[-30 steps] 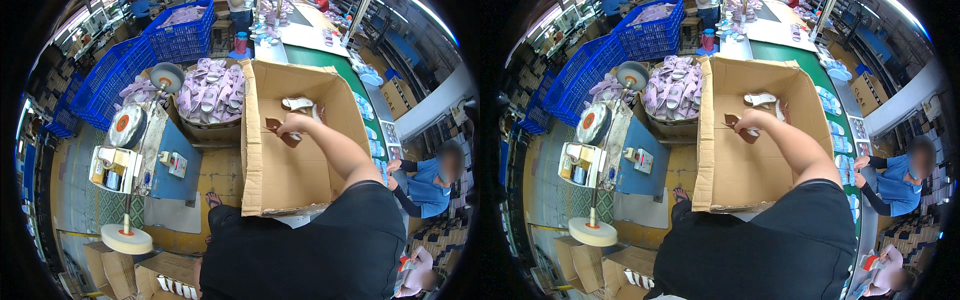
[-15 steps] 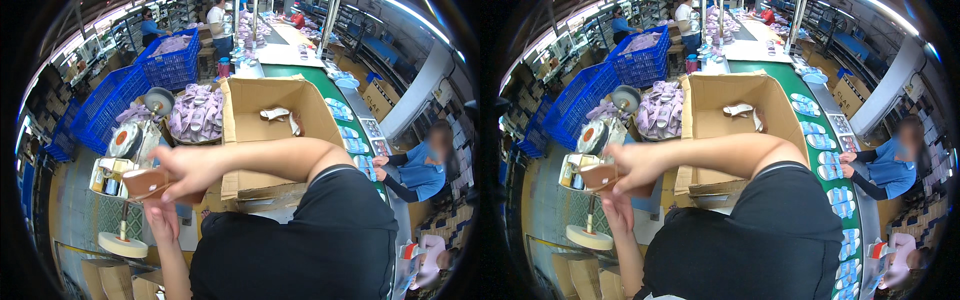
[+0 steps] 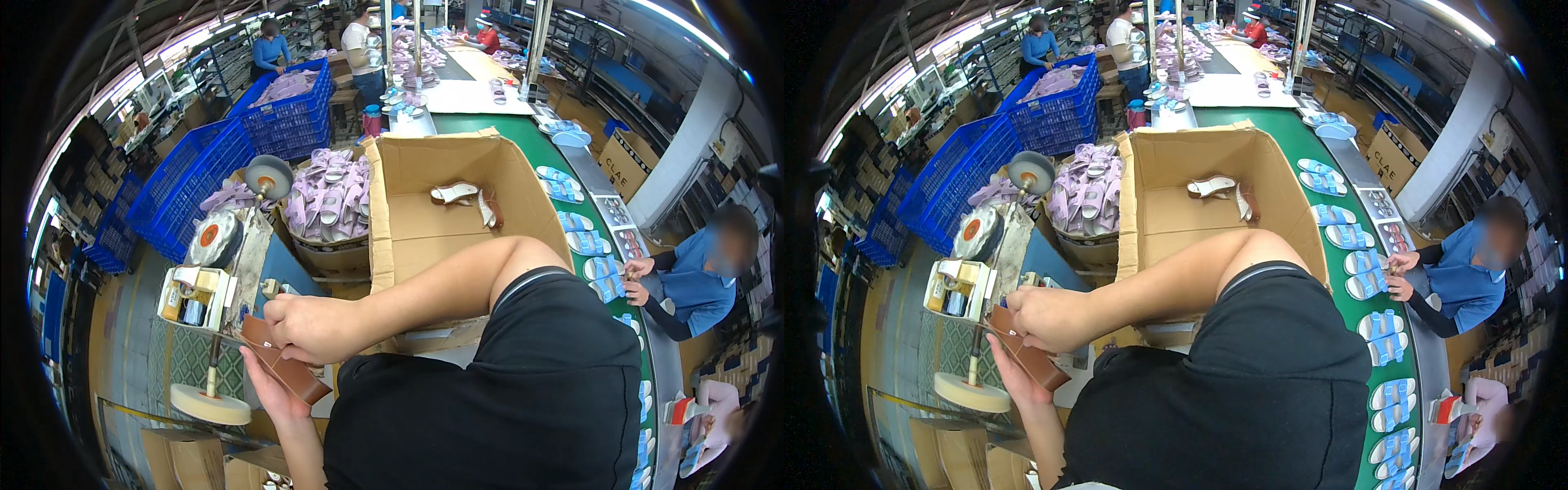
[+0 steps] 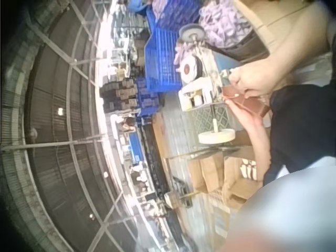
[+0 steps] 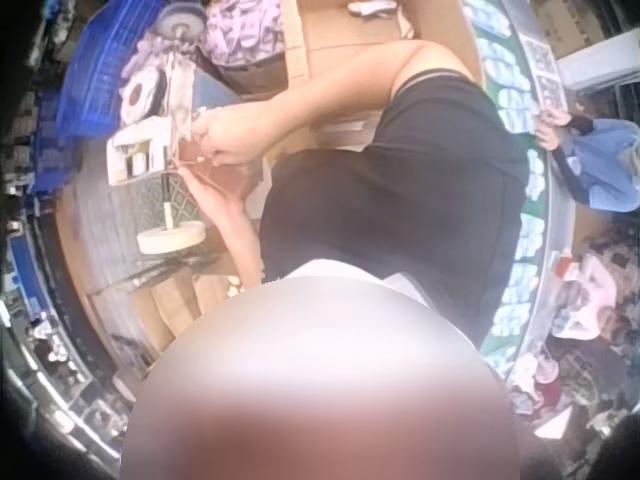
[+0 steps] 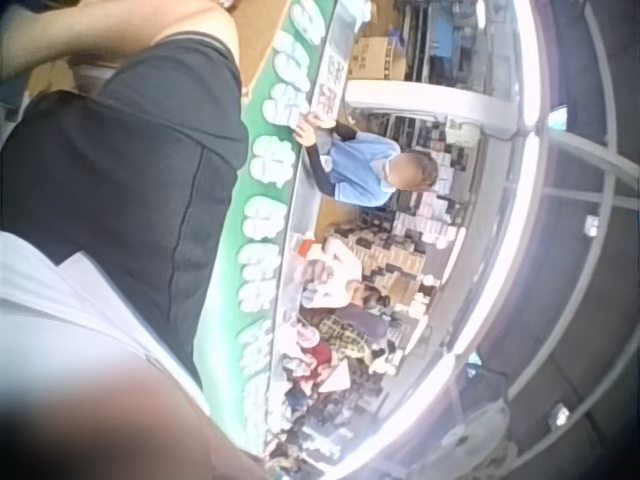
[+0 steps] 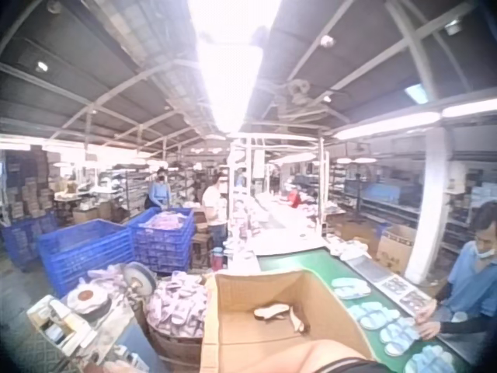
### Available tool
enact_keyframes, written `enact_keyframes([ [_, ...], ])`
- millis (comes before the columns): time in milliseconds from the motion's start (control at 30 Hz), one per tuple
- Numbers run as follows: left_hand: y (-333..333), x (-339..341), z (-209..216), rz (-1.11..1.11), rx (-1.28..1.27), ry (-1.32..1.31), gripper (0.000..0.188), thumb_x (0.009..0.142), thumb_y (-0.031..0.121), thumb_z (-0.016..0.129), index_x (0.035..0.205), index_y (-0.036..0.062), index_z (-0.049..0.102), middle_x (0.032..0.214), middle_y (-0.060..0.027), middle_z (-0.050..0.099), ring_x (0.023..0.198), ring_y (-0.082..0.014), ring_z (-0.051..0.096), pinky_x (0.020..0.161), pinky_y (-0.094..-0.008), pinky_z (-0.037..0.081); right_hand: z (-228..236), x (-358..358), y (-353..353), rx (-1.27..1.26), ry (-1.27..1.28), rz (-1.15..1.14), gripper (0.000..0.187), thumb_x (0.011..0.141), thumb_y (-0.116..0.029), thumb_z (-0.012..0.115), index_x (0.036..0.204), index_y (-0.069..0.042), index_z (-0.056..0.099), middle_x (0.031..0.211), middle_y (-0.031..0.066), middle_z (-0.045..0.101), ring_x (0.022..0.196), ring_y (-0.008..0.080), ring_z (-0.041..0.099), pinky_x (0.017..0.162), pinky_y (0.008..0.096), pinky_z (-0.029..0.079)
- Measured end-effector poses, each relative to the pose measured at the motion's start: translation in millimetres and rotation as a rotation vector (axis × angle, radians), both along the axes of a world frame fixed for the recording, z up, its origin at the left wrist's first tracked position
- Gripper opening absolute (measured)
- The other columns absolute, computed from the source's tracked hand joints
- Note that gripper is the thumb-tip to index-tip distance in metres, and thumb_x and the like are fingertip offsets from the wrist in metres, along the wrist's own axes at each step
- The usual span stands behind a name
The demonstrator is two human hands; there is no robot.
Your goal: The person repeatedly picks up shoe insoles from a cardboard box, presses the edges against a rotating adhesive roller to apply glue, and places the treated insoles into a second box. The process is repeated for multiple insoles throughout the clip.
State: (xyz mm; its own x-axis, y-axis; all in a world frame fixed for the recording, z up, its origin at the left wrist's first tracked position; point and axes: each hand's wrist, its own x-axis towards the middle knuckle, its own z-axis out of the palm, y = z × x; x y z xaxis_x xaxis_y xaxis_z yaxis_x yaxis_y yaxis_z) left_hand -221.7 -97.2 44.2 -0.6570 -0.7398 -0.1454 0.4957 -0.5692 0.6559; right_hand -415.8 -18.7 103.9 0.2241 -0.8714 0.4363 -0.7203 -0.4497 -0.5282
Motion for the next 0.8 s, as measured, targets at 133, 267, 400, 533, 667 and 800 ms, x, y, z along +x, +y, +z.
enact_keyframes([
  [133, -7.5, 4.4, -15.1, 0.007, -0.048, -0.172, 0.056, 0.119, 0.052, 0.059, 0.156, 0.0095, 0.057, 0.129, -0.012, 0.075, 0.103, -0.0246, 0.078, 0.078, -0.04, 0.066, -3.0, -13.6, 0.5, 0.11, -0.008, 0.081, 0.016, 0.1, -0.015, 0.075, 0.101, 0.0, 0.08, 0.117, 0.0193, 0.068, 0.119, 0.0393, 0.064, 0.102, 0.0487, 0.055],
  [267, -4.3, 20.5, -19.7, -0.037, -0.173, -0.247, 0.059, 0.111, 0.042, 0.073, 0.153, 0.0035, 0.056, 0.123, -0.0126, 0.076, 0.094, -0.0251, 0.077, 0.069, -0.0383, 0.065, -5.2, -9.0, -1.6, 0.074, 0.119, 0.106, 0.017, 0.097, -0.012, 0.081, 0.108, -0.003, 0.072, 0.116, 0.014, 0.063, 0.117, 0.0369, 0.059, 0.102, 0.0463, 0.052],
  [400, -2.3, 51.4, -8.1, -0.23, -0.228, -0.156, 0.087, 0.09, 0.034, 0.093, 0.158, -0.0003, 0.051, 0.128, -0.0203, 0.072, 0.097, -0.0297, 0.077, 0.074, -0.039, 0.065, 16.4, -26.0, -15.7, 0.736, -0.505, 0.274, 0.023, 0.12, -0.024, 0.059, 0.114, -0.004, 0.068, 0.115, 0.007, 0.069, 0.116, 0.0255, 0.067, 0.097, 0.0426, 0.055],
  [533, -1.1, 80.8, -2.7, -0.384, -0.298, -0.092, 0.108, 0.075, 0.025, 0.104, 0.162, -0.0013, 0.047, 0.127, -0.0243, 0.071, 0.097, -0.0303, 0.076, 0.078, -0.0391, 0.063, 31.1, -40.5, -35.5, 0.92, -1.154, 0.289, 0.024, 0.12, -0.028, 0.057, 0.113, -0.007, 0.067, 0.094, 0.0019, 0.069, 0.092, 0.0167, 0.068, 0.085, 0.0347, 0.056],
  [667, 2.2, 96.4, -7.9, -0.395, -0.273, 0.038, 0.113, 0.074, 0.025, 0.104, 0.165, -0.0018, 0.041, 0.12, -0.0211, 0.071, 0.107, -0.0302, 0.071, 0.09, -0.0417, 0.058, 17.8, -20.6, -49.0, 0.974, -0.847, 0.329, 0.024, 0.12, -0.028, 0.058, 0.107, -0.009, 0.064, 0.083, -0.0026, 0.057, 0.076, 0.0117, 0.059, 0.068, 0.0311, 0.049],
  [800, 9.0, 106.5, -32.1, -0.207, -0.057, 0.234, 0.112, 0.083, 0.034, 0.099, 0.17, 0.0027, 0.035, 0.122, -0.0171, 0.066, 0.097, -0.027, 0.065, 0.083, -0.0393, 0.052, 2.1, 0.7, -59.2, 1.026, -0.934, 0.356, 0.027, 0.121, -0.031, 0.058, 0.104, -0.011, 0.064, 0.082, -0.0048, 0.055, 0.07, 0.0085, 0.053, 0.064, 0.0289, 0.048],
])
